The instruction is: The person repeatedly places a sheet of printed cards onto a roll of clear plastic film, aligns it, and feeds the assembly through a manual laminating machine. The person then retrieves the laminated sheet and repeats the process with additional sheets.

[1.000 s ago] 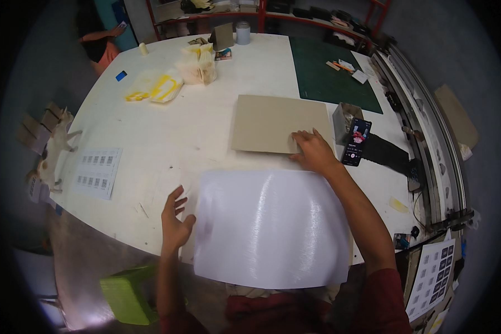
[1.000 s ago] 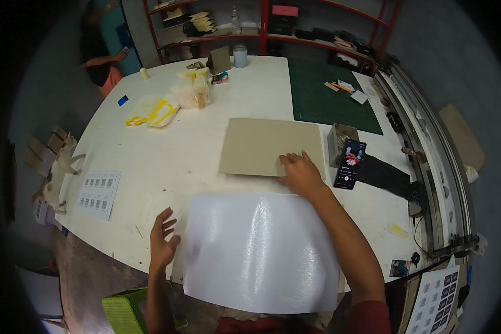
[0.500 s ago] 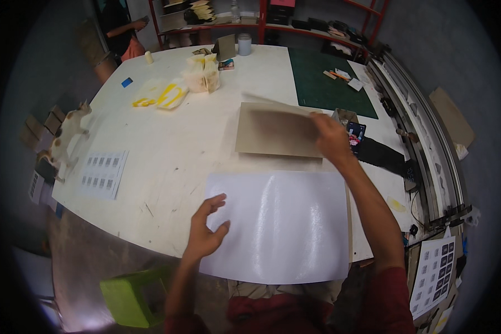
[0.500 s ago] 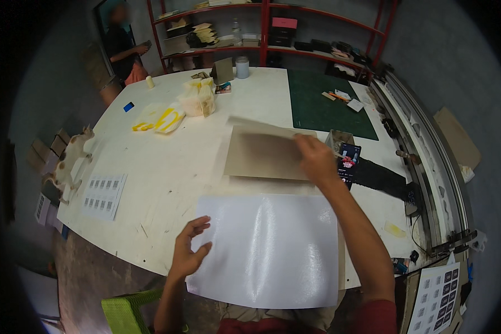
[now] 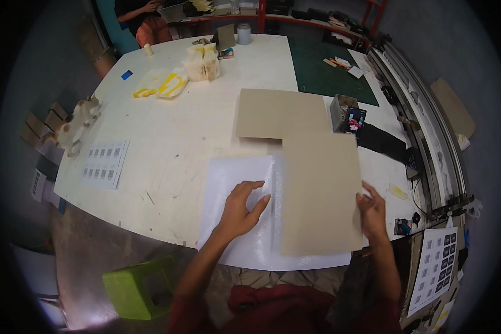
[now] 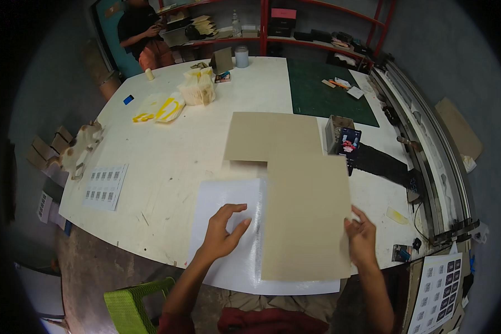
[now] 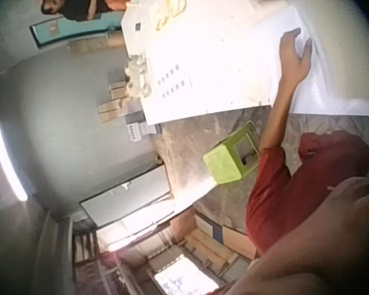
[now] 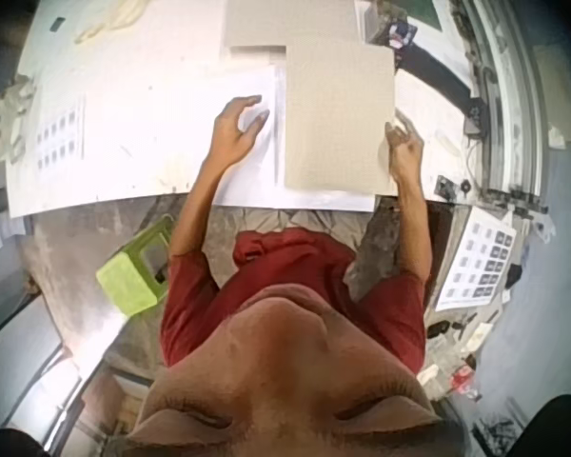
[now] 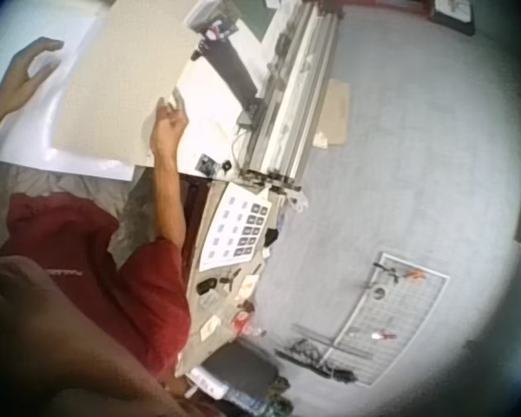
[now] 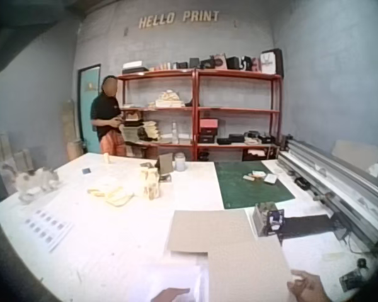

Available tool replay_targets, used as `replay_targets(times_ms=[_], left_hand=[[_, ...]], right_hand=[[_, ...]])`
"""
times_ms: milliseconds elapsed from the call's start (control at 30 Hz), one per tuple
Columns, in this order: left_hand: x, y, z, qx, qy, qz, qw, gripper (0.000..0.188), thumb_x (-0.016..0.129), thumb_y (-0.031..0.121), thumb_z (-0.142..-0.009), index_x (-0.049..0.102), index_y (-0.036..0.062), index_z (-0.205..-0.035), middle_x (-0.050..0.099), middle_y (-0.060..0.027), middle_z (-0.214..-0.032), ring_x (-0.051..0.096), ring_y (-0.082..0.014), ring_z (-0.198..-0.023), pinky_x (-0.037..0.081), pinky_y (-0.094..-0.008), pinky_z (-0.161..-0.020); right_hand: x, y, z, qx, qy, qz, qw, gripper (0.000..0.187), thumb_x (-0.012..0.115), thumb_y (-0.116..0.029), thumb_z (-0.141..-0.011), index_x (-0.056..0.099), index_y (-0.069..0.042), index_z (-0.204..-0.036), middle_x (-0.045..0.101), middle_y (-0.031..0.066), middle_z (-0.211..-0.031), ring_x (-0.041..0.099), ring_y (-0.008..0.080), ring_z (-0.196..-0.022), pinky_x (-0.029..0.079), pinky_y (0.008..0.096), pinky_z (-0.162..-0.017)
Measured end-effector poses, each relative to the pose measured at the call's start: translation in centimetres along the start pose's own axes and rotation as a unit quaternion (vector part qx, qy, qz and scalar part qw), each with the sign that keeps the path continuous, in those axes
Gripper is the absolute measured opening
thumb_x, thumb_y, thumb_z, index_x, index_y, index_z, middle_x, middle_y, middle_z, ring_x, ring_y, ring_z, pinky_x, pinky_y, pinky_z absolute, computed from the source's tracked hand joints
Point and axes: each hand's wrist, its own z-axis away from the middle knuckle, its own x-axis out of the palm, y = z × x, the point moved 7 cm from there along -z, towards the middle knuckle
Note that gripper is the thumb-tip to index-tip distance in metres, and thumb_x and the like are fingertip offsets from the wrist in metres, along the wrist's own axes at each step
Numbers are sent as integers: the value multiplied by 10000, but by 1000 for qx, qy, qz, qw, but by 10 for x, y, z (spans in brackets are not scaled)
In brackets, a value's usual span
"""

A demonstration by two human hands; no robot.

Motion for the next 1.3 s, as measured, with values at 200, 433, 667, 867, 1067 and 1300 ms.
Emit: replay_targets(times_ms=[200, 433, 667, 867, 1067, 1300], left_hand=[[28, -2, -23, 52, -49, -130, 989, 370, 598, 277, -998, 636, 21, -1262, 605, -183, -1195, 533, -335, -1142, 402, -440, -997], [44, -16, -23, 64, -85, -228, 968, 435, 579, 377, -1001, 637, 98, -1330, 557, -176, -1267, 493, -320, -1188, 358, -460, -1039], [45, -17, -23, 71, -87, -239, 964, 439, 608, 365, -984, 646, 84, -1318, 557, -173, -1260, 496, -319, -1188, 361, -457, -1025], [44, -18, -24, 86, -82, -243, 963, 428, 623, 345, -974, 655, 80, -1308, 556, -177, -1252, 498, -320, -1181, 363, -451, -1015], [46, -18, -25, 81, -87, -250, 961, 434, 620, 353, -974, 655, 81, -1310, 552, -184, -1254, 500, -332, -1172, 365, -454, -1014], [46, -19, -25, 87, -81, -247, 962, 446, 615, 374, -976, 655, 65, -1295, 557, -177, -1231, 497, -318, -1156, 352, -456, -1014]], right_hand=[[7, 22, 34, 45, -2, 55, 997, 450, 569, -15, -981, 482, 80, -1412, 726, 153, -1040, 686, 153, -904, 527, 280, -844], [3, 41, 36, 44, -3, 31, 999, 464, 590, -30, -976, 487, 78, -1415, 722, 115, -1013, 638, 104, -871, 481, 231, -824], [-3, 52, 32, 47, 0, 85, 995, 453, 584, -20, -972, 500, 78, -1406, 691, 48, -903, 574, 55, -802, 443, 213, -756], [7, 41, 34, 43, 19, 82, 996, 453, 577, -16, -971, 495, 92, -1403, 679, 47, -886, 566, 52, -780, 440, 208, -730], [6, 43, 35, 54, 21, 80, 995, 456, 571, -7, -969, 494, 82, -1409, 674, 67, -891, 565, 63, -797, 446, 223, -745], [0, 53, 33, 55, -1, 93, 994, 464, 606, -37, -979, 489, 73, -1415, 713, 89, -984, 638, 92, -857, 494, 230, -798]])
